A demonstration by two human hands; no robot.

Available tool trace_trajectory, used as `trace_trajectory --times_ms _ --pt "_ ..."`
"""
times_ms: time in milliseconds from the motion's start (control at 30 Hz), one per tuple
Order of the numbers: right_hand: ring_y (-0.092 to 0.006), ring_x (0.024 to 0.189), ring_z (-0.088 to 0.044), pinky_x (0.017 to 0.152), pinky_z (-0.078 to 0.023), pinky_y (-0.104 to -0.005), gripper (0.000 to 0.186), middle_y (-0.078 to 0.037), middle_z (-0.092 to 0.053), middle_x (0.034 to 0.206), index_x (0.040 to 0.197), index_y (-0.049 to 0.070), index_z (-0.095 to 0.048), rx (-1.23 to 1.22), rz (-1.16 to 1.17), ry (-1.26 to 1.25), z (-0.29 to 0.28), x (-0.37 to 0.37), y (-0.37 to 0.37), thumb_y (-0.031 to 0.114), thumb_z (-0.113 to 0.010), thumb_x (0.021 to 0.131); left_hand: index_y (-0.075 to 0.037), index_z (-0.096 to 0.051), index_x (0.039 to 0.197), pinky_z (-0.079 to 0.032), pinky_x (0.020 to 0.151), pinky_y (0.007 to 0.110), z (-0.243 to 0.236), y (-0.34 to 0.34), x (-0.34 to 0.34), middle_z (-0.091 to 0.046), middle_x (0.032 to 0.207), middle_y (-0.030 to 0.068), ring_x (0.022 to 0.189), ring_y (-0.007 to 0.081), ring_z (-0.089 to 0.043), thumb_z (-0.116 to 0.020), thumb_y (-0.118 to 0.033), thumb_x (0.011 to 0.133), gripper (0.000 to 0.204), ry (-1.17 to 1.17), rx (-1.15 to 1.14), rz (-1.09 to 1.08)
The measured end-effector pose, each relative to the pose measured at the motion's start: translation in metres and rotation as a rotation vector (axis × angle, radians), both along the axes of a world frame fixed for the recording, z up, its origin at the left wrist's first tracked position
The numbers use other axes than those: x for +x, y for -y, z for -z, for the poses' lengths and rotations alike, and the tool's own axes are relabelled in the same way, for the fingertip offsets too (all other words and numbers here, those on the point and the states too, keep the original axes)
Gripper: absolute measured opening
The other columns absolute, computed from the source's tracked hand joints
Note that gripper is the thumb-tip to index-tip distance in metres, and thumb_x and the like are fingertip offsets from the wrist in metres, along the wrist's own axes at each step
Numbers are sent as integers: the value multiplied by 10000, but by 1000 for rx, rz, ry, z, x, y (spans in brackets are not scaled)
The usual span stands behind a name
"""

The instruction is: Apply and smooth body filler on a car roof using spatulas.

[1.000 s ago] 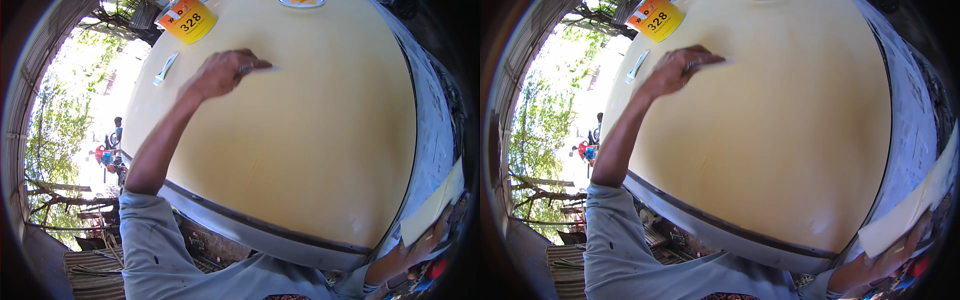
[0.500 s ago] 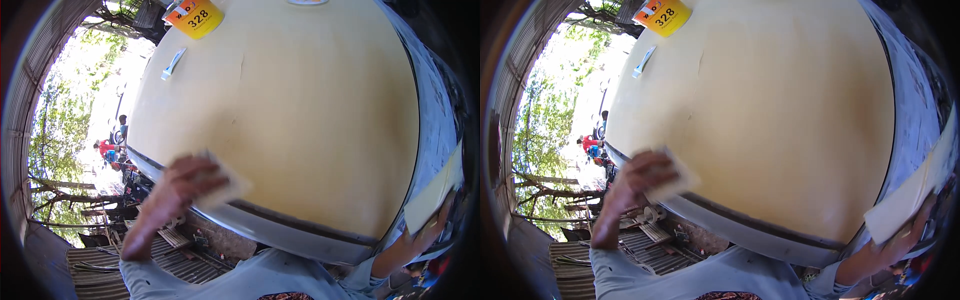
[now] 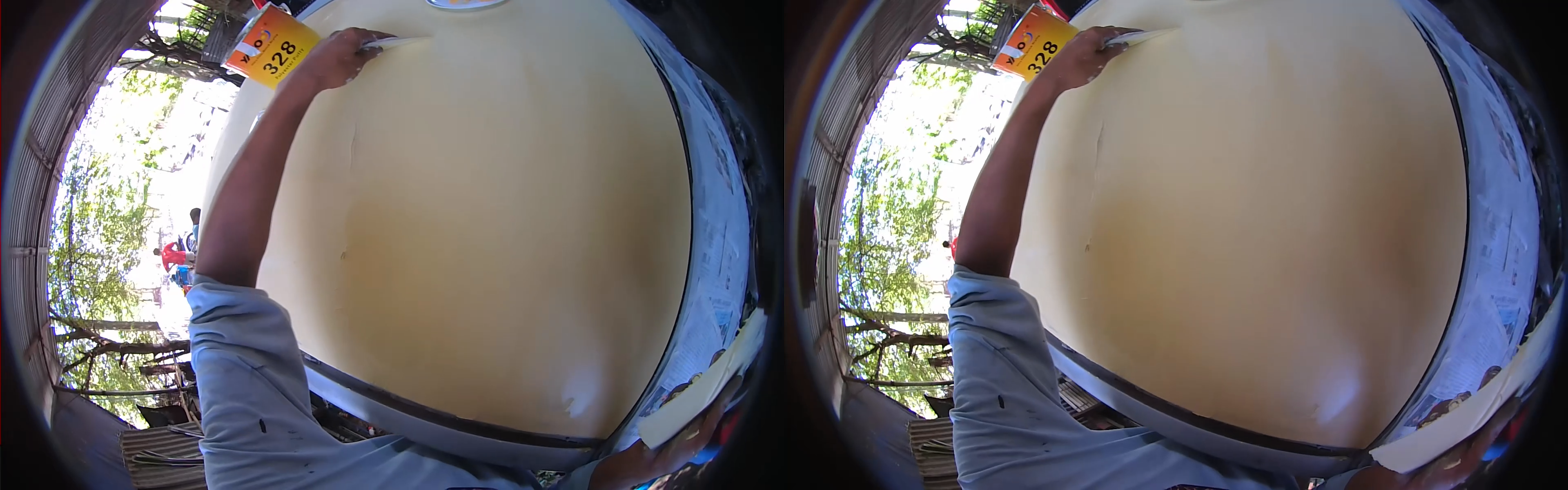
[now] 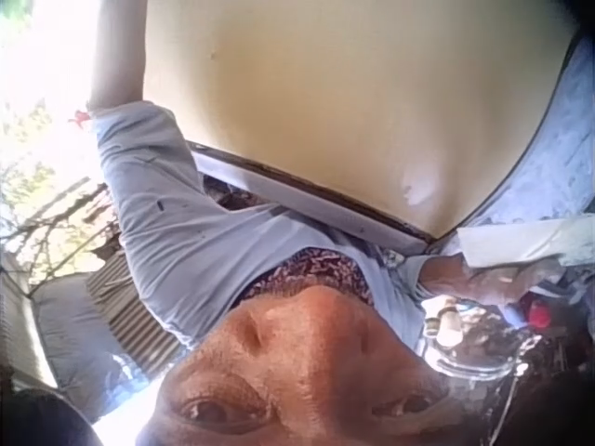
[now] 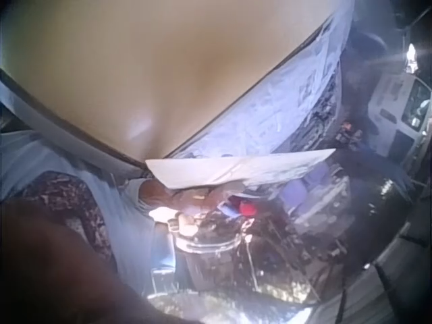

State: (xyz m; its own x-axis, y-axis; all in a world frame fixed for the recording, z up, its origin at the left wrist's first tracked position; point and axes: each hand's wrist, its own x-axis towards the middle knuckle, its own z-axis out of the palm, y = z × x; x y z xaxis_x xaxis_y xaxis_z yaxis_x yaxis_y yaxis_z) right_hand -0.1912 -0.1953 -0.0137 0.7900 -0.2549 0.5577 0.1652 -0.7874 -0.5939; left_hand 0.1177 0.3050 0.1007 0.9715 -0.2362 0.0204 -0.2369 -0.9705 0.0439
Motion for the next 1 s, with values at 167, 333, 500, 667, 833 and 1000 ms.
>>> trace_trajectory --times_ms 167,333,500,667,833,1000 --pt "-379 1278 -450 1026 -403 -443 802 -282 -428 1392 1410 -90 -332 88 -24 -37 2 -1 7 455 -570 873 -28 -572 1248 -468 711 409 -9 -3 9 -652 821 184 715 272 -601 -558 -252 943 379 -107 -7 -155" --pt "-384 1268 -458 1015 -421 -440 748 -282 -422 1394 1424 -71 -324 189 -56 -57 -2 -7 14 387 -574 887 -29 -580 1236 -472 689 385 -2 3 4 -652 808 170 685 269 -594 -556 -249 948 364 -22 39 -73" --pt "-378 1231 -491 967 -471 -426 675 -285 -422 1392 1438 -57 -310 515 3 39 -2 -15 6 276 -554 904 -59 -607 1206 -481 725 389 0 8 -38 -661 860 148 737 268 -611 -556 -234 949 315 -93 10 39" --pt "-381 1256 -469 973 -457 -449 776 -289 -423 1392 1403 -105 -338 -88 53 11 -22 1 -13 423 -581 889 -130 -615 1230 -514 865 384 -10 46 -130 -640 1135 111 977 292 -640 -537 4 870 392 -155 -21 327" --pt "-390 1254 -474 1044 -381 -443 1052 -286 -453 1369 1374 -118 -377 -98 -102 119 -19 4 -11 749 -502 791 -190 -658 1179 -523 842 404 -2 57 -232 -642 1083 86 961 286 -640 -552 71 690 565 -77 37 424" --pt "-371 1240 -490 1029 -393 -428 986 -270 -466 1363 1377 -108 -381 -26 -98 93 -21 -2 -10 670 -551 796 -245 -664 1148 -490 907 421 -8 70 -341 -637 1112 34 1012 239 -619 -625 -22 751 457 -114 81 398"
